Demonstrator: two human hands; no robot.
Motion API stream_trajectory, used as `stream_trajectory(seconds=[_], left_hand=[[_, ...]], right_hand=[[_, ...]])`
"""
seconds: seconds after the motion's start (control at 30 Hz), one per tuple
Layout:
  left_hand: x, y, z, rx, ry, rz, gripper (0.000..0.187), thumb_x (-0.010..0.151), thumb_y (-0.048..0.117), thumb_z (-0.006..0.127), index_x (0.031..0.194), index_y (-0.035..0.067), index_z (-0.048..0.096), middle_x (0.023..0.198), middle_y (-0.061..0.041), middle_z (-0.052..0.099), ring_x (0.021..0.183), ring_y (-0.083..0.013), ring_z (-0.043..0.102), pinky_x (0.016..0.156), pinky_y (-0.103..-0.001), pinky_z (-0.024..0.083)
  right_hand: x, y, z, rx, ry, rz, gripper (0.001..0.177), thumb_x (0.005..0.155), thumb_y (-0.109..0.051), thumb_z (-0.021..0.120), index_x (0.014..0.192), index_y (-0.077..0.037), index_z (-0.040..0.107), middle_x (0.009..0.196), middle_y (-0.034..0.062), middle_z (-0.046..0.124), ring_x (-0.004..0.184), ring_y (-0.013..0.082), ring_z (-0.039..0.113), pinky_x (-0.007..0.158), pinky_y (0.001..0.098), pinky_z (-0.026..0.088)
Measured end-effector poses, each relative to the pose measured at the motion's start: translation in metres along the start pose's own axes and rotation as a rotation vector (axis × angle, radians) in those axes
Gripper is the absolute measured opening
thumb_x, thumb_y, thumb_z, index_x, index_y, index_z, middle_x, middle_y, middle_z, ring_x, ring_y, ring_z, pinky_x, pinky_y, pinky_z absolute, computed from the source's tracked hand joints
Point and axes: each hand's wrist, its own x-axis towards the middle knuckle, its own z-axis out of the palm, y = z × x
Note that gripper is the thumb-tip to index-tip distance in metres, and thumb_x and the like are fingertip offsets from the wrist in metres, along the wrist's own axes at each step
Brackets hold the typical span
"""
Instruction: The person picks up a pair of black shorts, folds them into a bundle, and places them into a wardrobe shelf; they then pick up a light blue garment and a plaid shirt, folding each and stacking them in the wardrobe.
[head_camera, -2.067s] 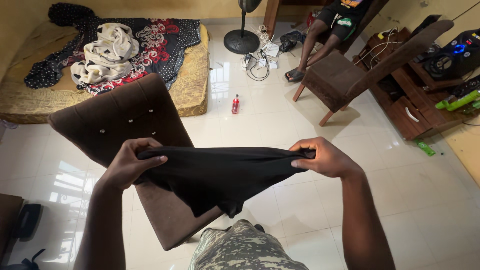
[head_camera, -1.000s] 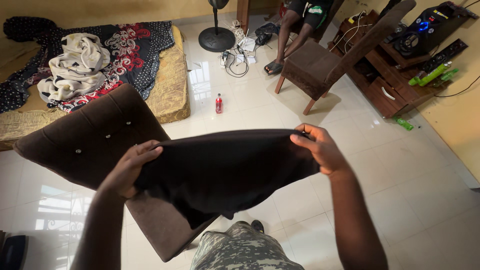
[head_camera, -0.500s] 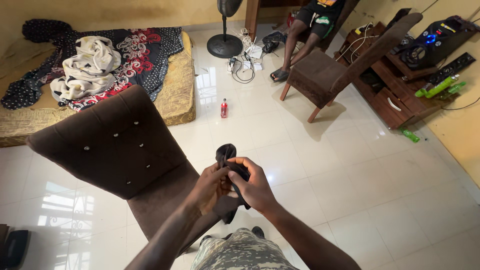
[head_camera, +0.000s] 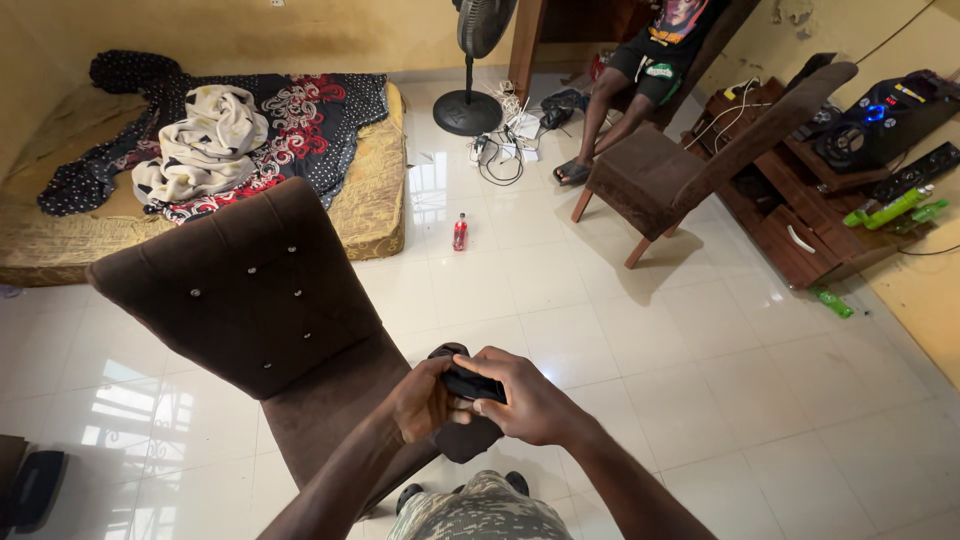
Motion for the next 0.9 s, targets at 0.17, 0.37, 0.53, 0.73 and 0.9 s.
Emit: stream_trajectory(seconds=[0.17, 0.37, 0.53, 0.73, 0.9], left_hand=[[0.004, 0.003, -0.014, 0.216, 0.119, 0.001, 0.040, 0.103, 0.029, 0.037, 0.105, -0.005, 0.060, 0.078, -0.020, 0.073, 0.068, -0.0288, 0.074, 0.054, -0.035, 0.060], [0.003, -0.005, -0.039, 1.235, 0.612, 0.217, 0.036, 0.088, 0.033, 0.067, 0.081, 0.000, 0.079, 0.065, -0.014, 0.073, 0.065, -0.0221, 0.075, 0.061, -0.035, 0.056], [-0.007, 0.005, -0.069, 1.312, 0.786, 0.054, 0.022, 0.078, 0.017, 0.064, 0.090, 0.011, 0.082, 0.068, -0.010, 0.077, 0.065, -0.0208, 0.076, 0.064, -0.036, 0.057], [-0.033, 0.028, -0.103, 1.100, 0.462, 0.370, 0.041, 0.068, -0.002, 0.055, 0.100, 0.008, 0.079, 0.065, -0.009, 0.073, 0.056, -0.0171, 0.067, 0.053, -0.034, 0.052], [-0.063, 0.055, -0.122, 0.822, -0.029, 0.450, 0.030, 0.081, 0.000, 0.051, 0.101, -0.009, 0.072, 0.089, -0.005, 0.067, 0.084, -0.0117, 0.060, 0.073, -0.028, 0.050]], right_hand=[[-0.004, -0.009, -0.003, 0.053, -0.074, -0.061, 0.065, 0.079, 0.012, 0.059, 0.142, -0.002, 0.055, 0.115, 0.0124, 0.065, 0.099, 0.0220, 0.066, 0.087, 0.0313, 0.053], [-0.010, -0.015, -0.001, 0.043, -0.156, 0.141, 0.064, 0.076, 0.015, 0.048, 0.129, -0.011, 0.072, 0.099, 0.0093, 0.070, 0.064, 0.0170, 0.048, 0.057, 0.0307, 0.040], [-0.015, -0.005, 0.002, 0.111, -0.108, -0.003, 0.053, 0.073, 0.017, 0.044, 0.110, -0.004, 0.076, 0.102, 0.0075, 0.069, 0.070, 0.0113, 0.054, 0.056, 0.0271, 0.040], [-0.011, -0.001, -0.013, 0.017, 0.087, -0.029, 0.054, 0.072, 0.019, 0.047, 0.112, -0.006, 0.073, 0.106, 0.0054, 0.068, 0.077, 0.0093, 0.060, 0.062, 0.0243, 0.048], [0.001, 0.000, -0.035, -0.024, 0.217, 0.109, 0.035, 0.091, 0.012, 0.054, 0.109, -0.009, 0.075, 0.091, 0.0024, 0.069, 0.060, 0.0103, 0.050, 0.055, 0.0254, 0.042]])
